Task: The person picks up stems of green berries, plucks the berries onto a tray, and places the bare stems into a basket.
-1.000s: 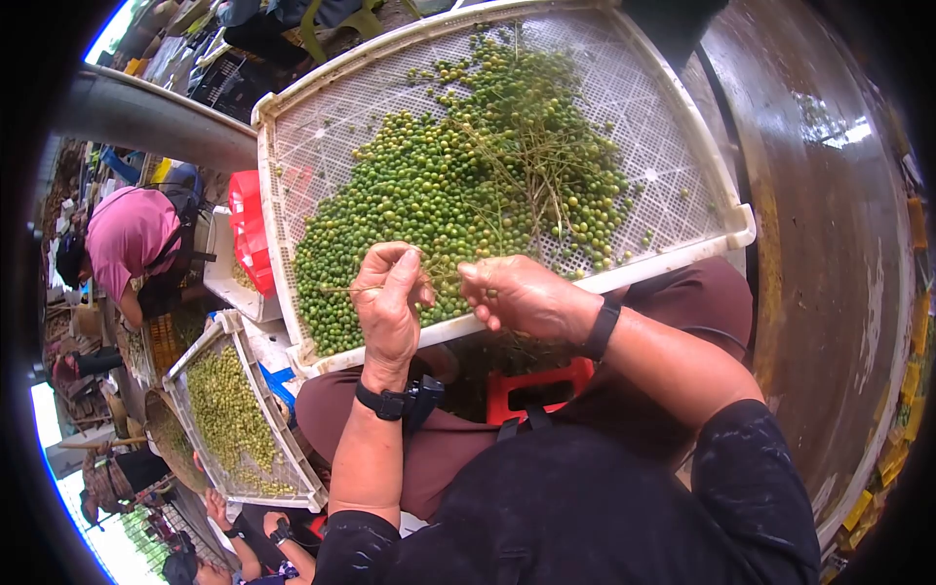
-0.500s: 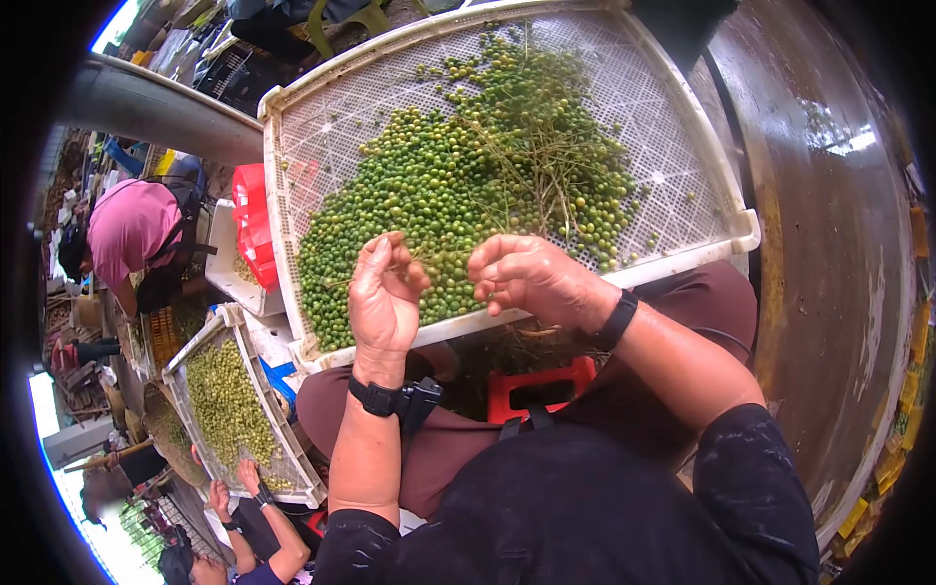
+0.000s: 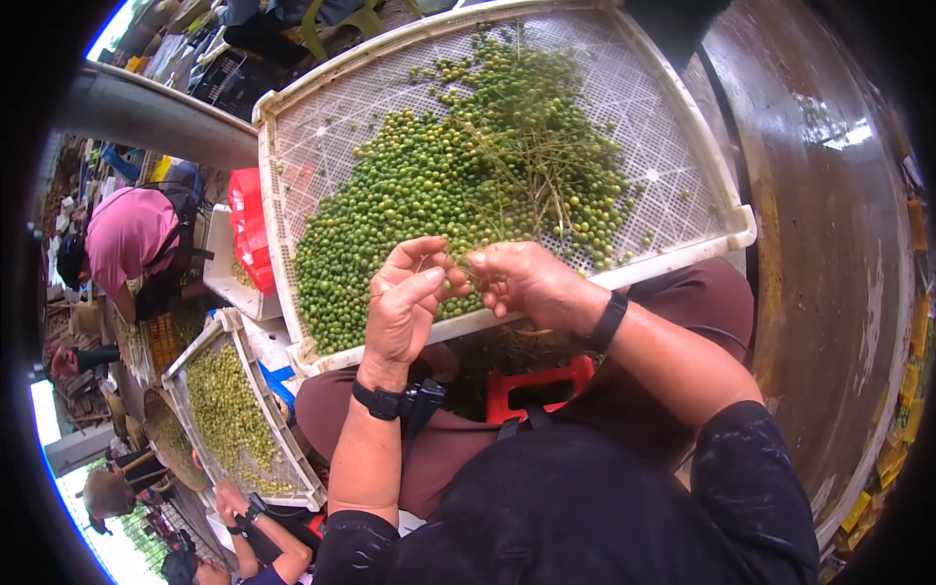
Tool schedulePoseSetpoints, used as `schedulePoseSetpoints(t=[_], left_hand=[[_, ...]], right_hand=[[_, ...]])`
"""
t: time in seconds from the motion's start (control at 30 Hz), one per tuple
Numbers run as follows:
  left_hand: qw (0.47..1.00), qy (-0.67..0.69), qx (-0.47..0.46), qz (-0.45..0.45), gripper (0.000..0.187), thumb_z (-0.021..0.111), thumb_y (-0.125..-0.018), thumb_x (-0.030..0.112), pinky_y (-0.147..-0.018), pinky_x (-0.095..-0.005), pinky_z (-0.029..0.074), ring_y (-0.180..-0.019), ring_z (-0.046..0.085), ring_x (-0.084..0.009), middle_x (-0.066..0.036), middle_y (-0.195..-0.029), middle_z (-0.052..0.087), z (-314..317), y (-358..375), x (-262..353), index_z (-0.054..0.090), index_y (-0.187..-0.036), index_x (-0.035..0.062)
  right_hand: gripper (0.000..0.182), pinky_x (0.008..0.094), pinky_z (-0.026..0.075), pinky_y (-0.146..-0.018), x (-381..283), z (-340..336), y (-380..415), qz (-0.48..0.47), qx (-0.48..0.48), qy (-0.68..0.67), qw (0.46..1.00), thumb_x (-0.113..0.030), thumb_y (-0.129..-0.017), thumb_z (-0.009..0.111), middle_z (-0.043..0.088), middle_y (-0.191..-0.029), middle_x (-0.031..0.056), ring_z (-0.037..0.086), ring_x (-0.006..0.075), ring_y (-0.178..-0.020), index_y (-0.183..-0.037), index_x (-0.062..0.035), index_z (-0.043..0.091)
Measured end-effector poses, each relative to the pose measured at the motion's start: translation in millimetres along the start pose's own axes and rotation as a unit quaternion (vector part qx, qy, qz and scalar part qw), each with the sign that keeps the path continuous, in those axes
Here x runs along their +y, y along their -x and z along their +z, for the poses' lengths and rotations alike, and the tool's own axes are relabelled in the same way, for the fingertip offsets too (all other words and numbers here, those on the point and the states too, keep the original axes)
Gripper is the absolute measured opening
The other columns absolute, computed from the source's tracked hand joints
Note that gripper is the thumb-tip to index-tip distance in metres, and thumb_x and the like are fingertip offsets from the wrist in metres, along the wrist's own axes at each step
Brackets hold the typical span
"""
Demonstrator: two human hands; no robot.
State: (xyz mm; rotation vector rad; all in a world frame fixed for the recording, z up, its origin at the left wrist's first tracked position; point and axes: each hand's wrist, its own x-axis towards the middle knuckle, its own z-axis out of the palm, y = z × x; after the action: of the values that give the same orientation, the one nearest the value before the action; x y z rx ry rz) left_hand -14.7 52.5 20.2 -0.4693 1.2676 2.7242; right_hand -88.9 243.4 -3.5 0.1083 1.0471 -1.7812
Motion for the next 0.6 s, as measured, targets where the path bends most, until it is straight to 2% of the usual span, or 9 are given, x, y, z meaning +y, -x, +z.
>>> schedulePoseSetpoints(t=[0.03,0.13,0.27,0.4,0.43,0.57,0.6], left_hand=[[1.000,0.012,-0.011,0.006,0.031,0.063,-0.094,-0.002,-0.085,-0.0369,0.061,-0.093,0.071,-0.0222,-0.009,-0.101,0.066,0,0,1,0.057,-0.125,-0.0016],[0.999,0.017,-0.005,0.027,0.028,0.060,-0.096,-0.004,-0.084,-0.0368,0.062,-0.092,0.072,-0.0220,-0.010,-0.104,0.068,-2,-1,-2,0.058,-0.124,-0.0003],[0.999,0.019,0.012,0.045,0.021,0.060,-0.098,0.000,-0.081,-0.0369,0.063,-0.090,0.072,-0.0219,-0.010,-0.105,0.068,-6,-3,-5,0.061,-0.119,0.0006],[0.996,0.031,0.060,0.052,0.018,0.061,-0.098,0.002,-0.082,-0.0401,0.062,-0.091,0.072,-0.0235,-0.009,-0.102,0.069,-15,-5,-2,0.063,-0.117,0.0029],[0.995,0.032,0.078,0.050,0.018,0.062,-0.098,0.003,-0.082,-0.0399,0.062,-0.092,0.072,-0.0237,-0.009,-0.102,0.069,-14,-5,0,0.063,-0.116,0.0031],[0.991,0.041,0.111,0.061,0.017,0.063,-0.098,0.004,-0.085,-0.0394,0.061,-0.094,0.071,-0.0247,-0.010,-0.103,0.069,-9,-5,-1,0.062,-0.115,0.0022],[0.990,0.043,0.114,0.066,0.017,0.063,-0.098,0.003,-0.086,-0.0391,0.061,-0.094,0.071,-0.0248,-0.010,-0.103,0.069,-8,-5,-3,0.062,-0.115,0.0018]], right_hand=[[0.027,0.0244,0.049,-0.055,-2,-1,1,0.004,-0.010,-0.008,1.000,-0.034,-0.099,0.066,0.059,-0.082,-0.0011,0.059,0.0101,-0.068,-0.093,-0.0078,0.062],[0.027,0.0256,0.050,-0.055,-7,-1,3,0.012,-0.031,-0.018,0.999,-0.032,-0.099,0.066,0.059,-0.082,0.0015,0.060,0.0116,-0.068,-0.093,-0.0066,0.062],[0.023,0.0274,0.051,-0.056,-9,-3,4,-0.004,-0.069,-0.024,0.997,-0.027,-0.098,0.065,0.061,-0.082,0.0049,0.062,0.0139,-0.068,-0.094,-0.0043,0.062],[0.018,0.0284,0.053,-0.060,-17,-7,5,-0.042,-0.122,-0.045,0.991,-0.020,-0.096,0.065,0.063,-0.085,0.0064,0.064,0.0156,-0.071,-0.097,-0.0025,0.063],[0.017,0.0290,0.056,-0.066,-18,-4,6,-0.044,-0.120,-0.053,0.990,-0.015,-0.093,0.068,0.065,-0.087,0.0063,0.066,0.0162,-0.076,-0.102,-0.0018,0.063],[0.022,0.0295,0.058,-0.071,-17,9,8,0.026,-0.067,0.010,0.997,-0.011,-0.090,0.072,0.065,-0.092,0.0041,0.066,0.0150,-0.082,-0.108,-0.0023,0.062],[0.024,0.0276,0.057,-0.068,-13,14,9,0.025,-0.060,0.031,0.997,-0.018,-0.092,0.073,0.064,-0.091,0.0030,0.065,0.0121,-0.080,-0.108,-0.0029,0.062]])
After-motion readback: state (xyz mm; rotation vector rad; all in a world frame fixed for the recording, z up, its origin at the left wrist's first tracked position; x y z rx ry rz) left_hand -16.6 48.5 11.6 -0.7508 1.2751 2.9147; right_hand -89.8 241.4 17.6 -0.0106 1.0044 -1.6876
